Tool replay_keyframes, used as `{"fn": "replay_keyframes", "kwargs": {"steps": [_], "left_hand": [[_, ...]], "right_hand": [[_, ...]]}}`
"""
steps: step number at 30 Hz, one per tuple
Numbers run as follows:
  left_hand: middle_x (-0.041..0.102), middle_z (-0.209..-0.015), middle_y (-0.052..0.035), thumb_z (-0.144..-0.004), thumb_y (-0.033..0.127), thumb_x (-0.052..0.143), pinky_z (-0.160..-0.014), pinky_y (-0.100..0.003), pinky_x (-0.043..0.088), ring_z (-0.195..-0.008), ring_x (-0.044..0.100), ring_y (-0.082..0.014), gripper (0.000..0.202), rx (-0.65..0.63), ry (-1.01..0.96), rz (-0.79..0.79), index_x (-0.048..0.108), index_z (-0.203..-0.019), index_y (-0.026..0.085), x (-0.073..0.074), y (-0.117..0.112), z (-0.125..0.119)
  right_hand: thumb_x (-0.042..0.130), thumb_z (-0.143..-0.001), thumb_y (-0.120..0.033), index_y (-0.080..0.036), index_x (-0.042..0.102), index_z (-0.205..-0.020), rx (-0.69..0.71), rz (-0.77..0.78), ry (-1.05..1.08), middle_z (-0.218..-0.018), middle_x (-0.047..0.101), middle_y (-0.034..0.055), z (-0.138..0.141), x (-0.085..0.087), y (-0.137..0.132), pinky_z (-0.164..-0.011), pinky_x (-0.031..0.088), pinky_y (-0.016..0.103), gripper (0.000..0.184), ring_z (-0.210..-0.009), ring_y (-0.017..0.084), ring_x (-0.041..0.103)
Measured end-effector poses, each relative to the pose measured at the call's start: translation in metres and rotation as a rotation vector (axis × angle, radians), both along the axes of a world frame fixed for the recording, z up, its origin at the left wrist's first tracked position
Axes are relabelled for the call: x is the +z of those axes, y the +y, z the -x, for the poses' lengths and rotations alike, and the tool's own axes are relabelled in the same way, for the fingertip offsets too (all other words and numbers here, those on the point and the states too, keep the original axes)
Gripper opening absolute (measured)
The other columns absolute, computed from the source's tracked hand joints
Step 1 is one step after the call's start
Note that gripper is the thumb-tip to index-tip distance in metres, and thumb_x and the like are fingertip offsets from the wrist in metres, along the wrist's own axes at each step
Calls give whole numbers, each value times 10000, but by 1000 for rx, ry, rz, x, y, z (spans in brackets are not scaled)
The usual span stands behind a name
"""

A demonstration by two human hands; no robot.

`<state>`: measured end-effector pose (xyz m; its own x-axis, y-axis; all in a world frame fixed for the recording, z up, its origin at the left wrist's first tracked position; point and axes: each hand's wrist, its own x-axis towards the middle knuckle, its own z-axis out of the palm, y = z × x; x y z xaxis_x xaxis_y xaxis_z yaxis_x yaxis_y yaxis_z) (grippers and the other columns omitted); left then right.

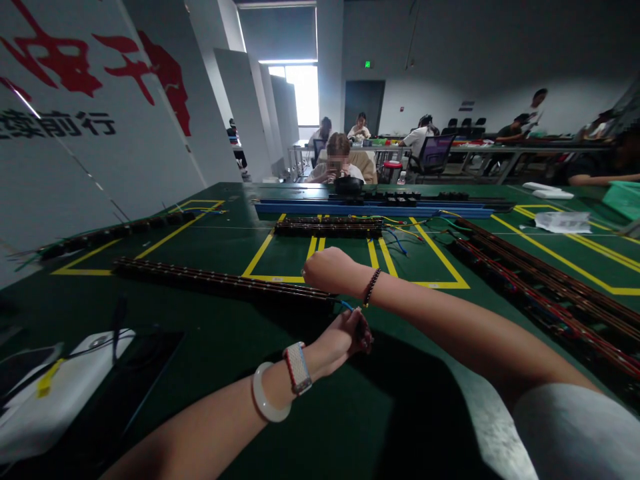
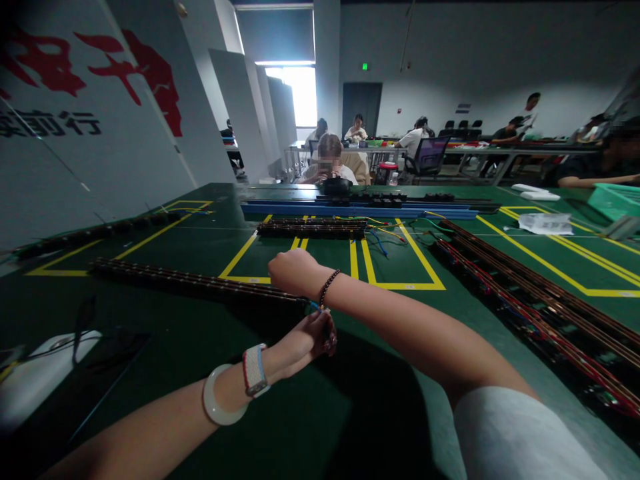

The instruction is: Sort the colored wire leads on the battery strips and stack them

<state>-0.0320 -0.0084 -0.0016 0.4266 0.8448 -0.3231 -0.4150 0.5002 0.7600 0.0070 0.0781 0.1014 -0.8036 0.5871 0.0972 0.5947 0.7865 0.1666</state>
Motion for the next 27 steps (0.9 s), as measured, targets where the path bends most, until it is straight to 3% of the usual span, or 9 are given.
{"fn": "replay_keyframes", "kwargs": {"steps": [4,6,11,14,17,23,27], "left_hand": [[551,-648,-16,-909,350,463,-627,-289,459,-593,553,-119,240,9,25,28,511,-799,142,6,0,0],[579,-682,-37,-921,319,442,-681,-316,477,-624,581,-130,217,13,19,32,519,-844,131,9,-2,0],[619,-768,-72,-920,325,441,-760,-378,490,-690,631,-159,186,4,62,3,467,-917,141,11,-7,2],[606,-717,-48,-910,393,439,-716,-380,498,-634,622,-157,238,-31,169,-14,444,-910,155,13,-5,3],[569,-627,-15,-915,443,385,-645,-365,496,-549,584,-150,283,-90,342,-7,431,-863,169,22,-2,7],[533,-542,17,-909,452,359,-539,-284,456,-464,515,-123,291,-269,590,-24,422,-781,198,43,4,17],[445,-425,54,-888,489,385,-395,-212,339,-329,383,-83,346,-340,729,-47,429,-698,203,30,13,27]], "right_hand": [[447,-920,-461,-138,614,-637,-45,197,245,-597,575,58,-34,6,1,-529,303,241,461,-556,134,518],[374,-925,-548,-154,547,-604,-76,322,452,-541,488,7,-58,0,-2,-509,263,237,537,-500,96,421],[284,-902,-634,-181,413,-564,-388,415,901,-518,380,-24,-125,-47,-5,-499,252,238,581,-497,97,342],[296,-870,-674,-185,431,-572,-513,456,938,-514,367,-27,-156,-80,-2,-493,247,244,589,-496,108,338],[313,-849,-691,-183,463,-586,-564,519,923,-514,373,-29,-172,-101,1,-481,243,243,591,-491,111,338],[347,-859,-656,-174,506,-628,-603,651,945,-511,362,-43,-173,-109,5,-467,235,233,557,-474,104,339],[357,-871,-631,-170,516,-623,-573,642,905,-509,367,-41,-171,-109,4,-479,244,235,546,-478,105,353]]}}
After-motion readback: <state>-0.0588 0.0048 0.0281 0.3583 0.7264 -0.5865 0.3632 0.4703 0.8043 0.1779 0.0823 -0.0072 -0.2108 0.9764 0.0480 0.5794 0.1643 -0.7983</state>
